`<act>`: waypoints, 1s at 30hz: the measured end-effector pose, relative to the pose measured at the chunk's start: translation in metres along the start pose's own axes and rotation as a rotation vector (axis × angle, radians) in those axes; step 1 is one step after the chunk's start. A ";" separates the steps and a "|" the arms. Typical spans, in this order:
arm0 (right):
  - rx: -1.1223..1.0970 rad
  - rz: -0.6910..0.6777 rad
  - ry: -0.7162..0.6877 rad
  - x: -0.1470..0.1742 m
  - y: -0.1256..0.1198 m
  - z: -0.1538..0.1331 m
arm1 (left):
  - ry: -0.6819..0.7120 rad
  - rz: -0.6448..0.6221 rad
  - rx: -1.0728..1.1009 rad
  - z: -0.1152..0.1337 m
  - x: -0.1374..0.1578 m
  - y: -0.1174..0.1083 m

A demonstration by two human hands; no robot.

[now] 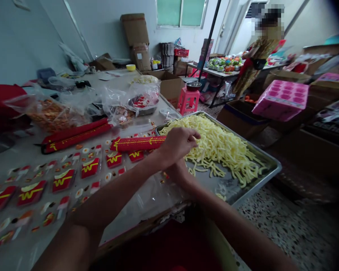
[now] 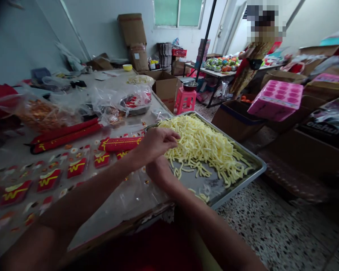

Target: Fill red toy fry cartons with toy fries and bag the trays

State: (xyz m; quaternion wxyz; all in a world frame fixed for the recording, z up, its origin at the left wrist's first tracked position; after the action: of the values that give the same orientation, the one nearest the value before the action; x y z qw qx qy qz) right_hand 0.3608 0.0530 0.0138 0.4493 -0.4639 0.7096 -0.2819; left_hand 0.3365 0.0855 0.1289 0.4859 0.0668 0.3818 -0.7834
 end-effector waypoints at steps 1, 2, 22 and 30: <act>0.032 0.022 0.042 -0.012 -0.004 0.006 | 0.018 -0.017 -0.053 -0.009 -0.014 0.001; 0.055 0.059 0.082 -0.023 -0.009 0.012 | 0.029 -0.008 -0.121 -0.022 -0.026 -0.006; 0.073 0.134 0.270 -0.073 -0.039 0.054 | 0.031 -0.204 -0.344 -0.179 -0.032 -0.008; 0.179 0.032 -0.134 -0.048 -0.141 0.063 | 0.162 -0.046 -0.359 -0.051 -0.020 0.050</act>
State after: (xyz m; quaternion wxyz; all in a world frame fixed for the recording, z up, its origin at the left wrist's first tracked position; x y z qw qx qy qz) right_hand 0.4823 0.0395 0.1194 0.5400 -0.4281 0.6572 -0.3052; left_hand 0.3742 0.1215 0.0758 0.4397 0.0332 0.5547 -0.7056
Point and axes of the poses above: each hand's wrist, its own x-axis away from the middle knuckle, its own y-axis out of the palm, z = x × y, the point moved 4 cm from there along -x, towards the middle knuckle, and after that the axes turned 14 degrees about z, right-handed, at the moved point
